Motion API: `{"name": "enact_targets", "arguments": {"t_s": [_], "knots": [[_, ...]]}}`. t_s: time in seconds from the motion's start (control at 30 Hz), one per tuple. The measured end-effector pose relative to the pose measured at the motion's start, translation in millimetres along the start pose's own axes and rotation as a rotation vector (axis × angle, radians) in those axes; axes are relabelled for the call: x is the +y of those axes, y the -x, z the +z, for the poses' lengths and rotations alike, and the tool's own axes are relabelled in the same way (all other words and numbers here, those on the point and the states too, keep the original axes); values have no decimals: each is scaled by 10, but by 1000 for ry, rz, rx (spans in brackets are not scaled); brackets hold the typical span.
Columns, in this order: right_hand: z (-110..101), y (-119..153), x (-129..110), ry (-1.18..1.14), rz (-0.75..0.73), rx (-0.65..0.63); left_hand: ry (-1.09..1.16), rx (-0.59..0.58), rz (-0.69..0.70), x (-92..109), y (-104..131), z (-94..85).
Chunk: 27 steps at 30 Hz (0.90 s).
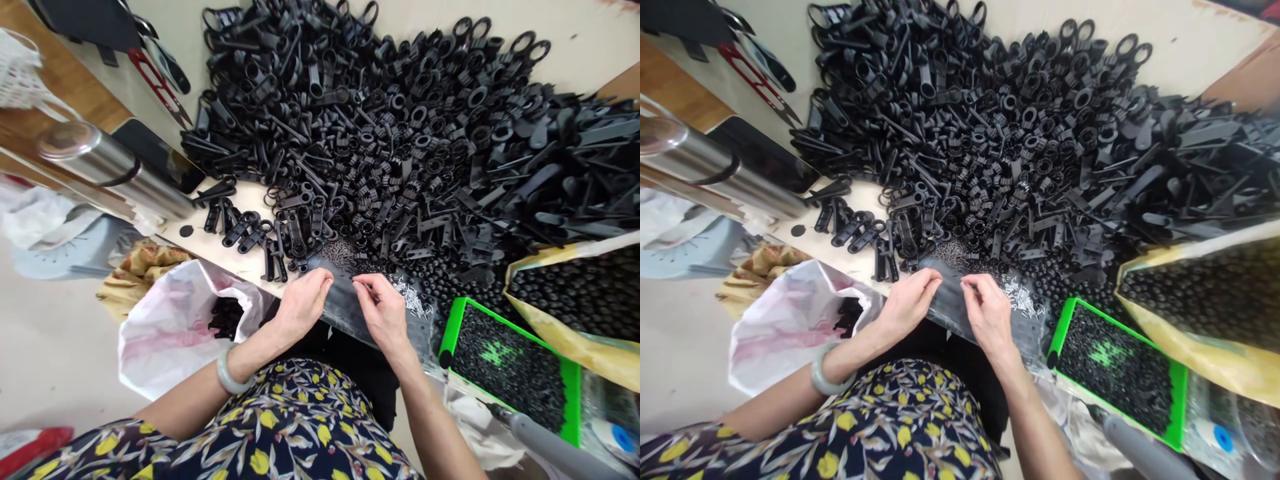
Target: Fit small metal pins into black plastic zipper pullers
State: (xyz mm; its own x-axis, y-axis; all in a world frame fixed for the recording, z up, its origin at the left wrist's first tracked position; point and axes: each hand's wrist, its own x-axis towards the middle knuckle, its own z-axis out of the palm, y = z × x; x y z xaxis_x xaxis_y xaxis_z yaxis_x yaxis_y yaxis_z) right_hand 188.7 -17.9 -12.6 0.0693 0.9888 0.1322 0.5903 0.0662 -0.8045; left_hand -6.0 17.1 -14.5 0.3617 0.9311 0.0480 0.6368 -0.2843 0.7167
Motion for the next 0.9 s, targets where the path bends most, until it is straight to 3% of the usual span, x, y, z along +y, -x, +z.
{"name": "enact_targets", "arguments": {"t_s": [0.2,0.4,0.53,0.67,0.77,0.9], "knots": [[-268,297,139,118,119,99,-88,-24,125,8,28,148],[-261,413,170,124,81,58,-207,-9,98,28,-157,123],[-280,431,207,119,76,41,-206,-136,189,169,-155,227],[-326,481,240,95,84,65,-262,-234,134,300,-143,429],[-331,508,246,70,82,86,-211,-246,126,290,-173,482],[-305,452,212,-26,106,90,32,-178,184,223,-152,369]]}}
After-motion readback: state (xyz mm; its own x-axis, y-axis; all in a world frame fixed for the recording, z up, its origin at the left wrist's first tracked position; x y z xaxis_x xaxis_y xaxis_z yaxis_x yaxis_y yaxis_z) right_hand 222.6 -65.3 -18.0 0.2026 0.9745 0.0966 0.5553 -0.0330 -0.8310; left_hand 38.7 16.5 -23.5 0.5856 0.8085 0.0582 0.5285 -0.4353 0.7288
